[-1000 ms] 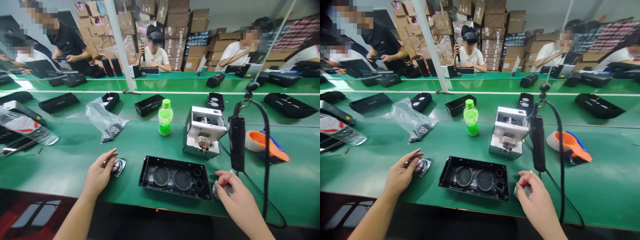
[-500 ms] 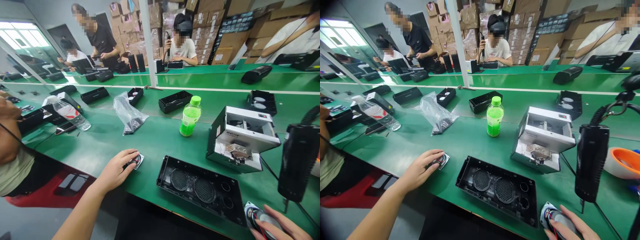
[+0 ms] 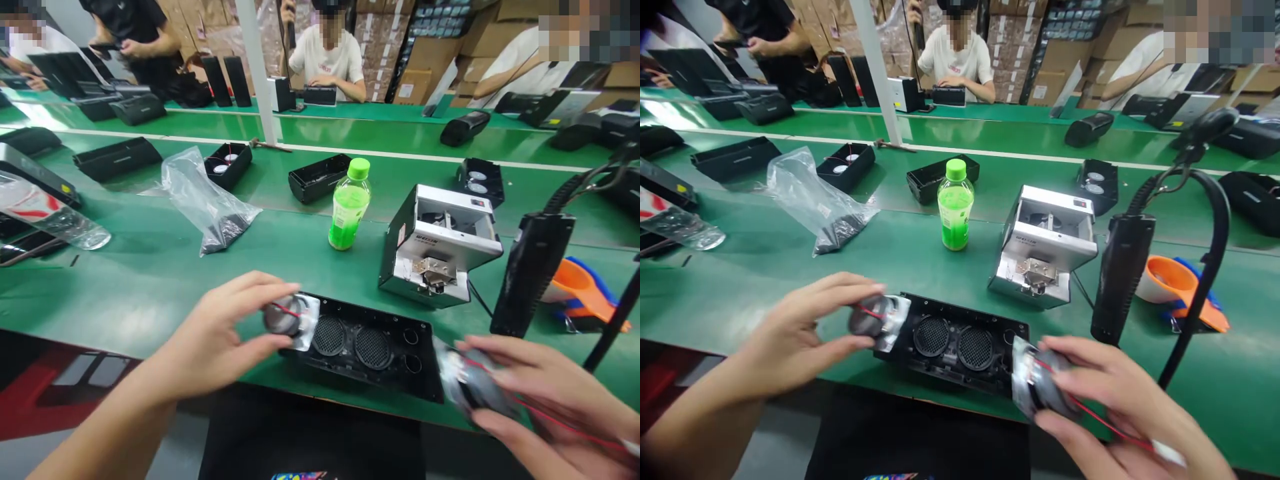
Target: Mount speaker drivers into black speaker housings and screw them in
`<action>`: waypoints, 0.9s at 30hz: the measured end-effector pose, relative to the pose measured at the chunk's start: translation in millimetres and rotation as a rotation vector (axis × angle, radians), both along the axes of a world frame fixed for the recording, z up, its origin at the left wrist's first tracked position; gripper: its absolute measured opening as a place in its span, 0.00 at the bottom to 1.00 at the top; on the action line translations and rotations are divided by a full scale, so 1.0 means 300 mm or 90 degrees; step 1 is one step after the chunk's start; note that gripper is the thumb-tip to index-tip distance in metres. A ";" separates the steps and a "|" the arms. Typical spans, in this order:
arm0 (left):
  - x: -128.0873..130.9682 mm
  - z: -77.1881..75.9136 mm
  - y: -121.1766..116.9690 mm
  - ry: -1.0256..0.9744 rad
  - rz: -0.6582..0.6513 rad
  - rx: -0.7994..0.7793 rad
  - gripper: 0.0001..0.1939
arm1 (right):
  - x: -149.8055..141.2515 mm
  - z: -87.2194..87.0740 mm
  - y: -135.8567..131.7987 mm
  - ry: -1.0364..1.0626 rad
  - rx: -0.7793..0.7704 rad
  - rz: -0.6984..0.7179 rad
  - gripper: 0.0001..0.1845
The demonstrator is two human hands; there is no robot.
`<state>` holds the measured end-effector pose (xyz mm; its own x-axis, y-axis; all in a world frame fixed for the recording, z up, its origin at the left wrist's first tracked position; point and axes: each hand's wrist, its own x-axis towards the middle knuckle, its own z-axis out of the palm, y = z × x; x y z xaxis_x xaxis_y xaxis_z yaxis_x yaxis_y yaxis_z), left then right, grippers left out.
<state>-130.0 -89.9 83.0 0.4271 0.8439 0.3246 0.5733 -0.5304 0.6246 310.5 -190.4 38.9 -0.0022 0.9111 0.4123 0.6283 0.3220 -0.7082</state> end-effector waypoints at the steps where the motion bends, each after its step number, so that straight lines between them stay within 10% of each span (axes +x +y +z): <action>1: 0.062 0.032 0.007 0.034 -0.061 -0.023 0.24 | -0.041 0.025 0.043 -0.005 -0.041 0.052 0.18; 8: 0.245 0.066 0.036 0.355 -0.223 0.020 0.17 | -0.207 0.123 0.205 -0.291 -0.064 0.290 0.13; 27: 0.305 -0.013 0.067 0.491 -0.335 0.123 0.17 | -0.225 0.046 0.242 -0.460 -0.083 0.391 0.26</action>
<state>-38.6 -69.9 79.2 0.8913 0.4441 -0.0911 0.4494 -0.8920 0.0483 243.1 -117.7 52.9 -0.7096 0.7043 0.0184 0.6750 0.6871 -0.2689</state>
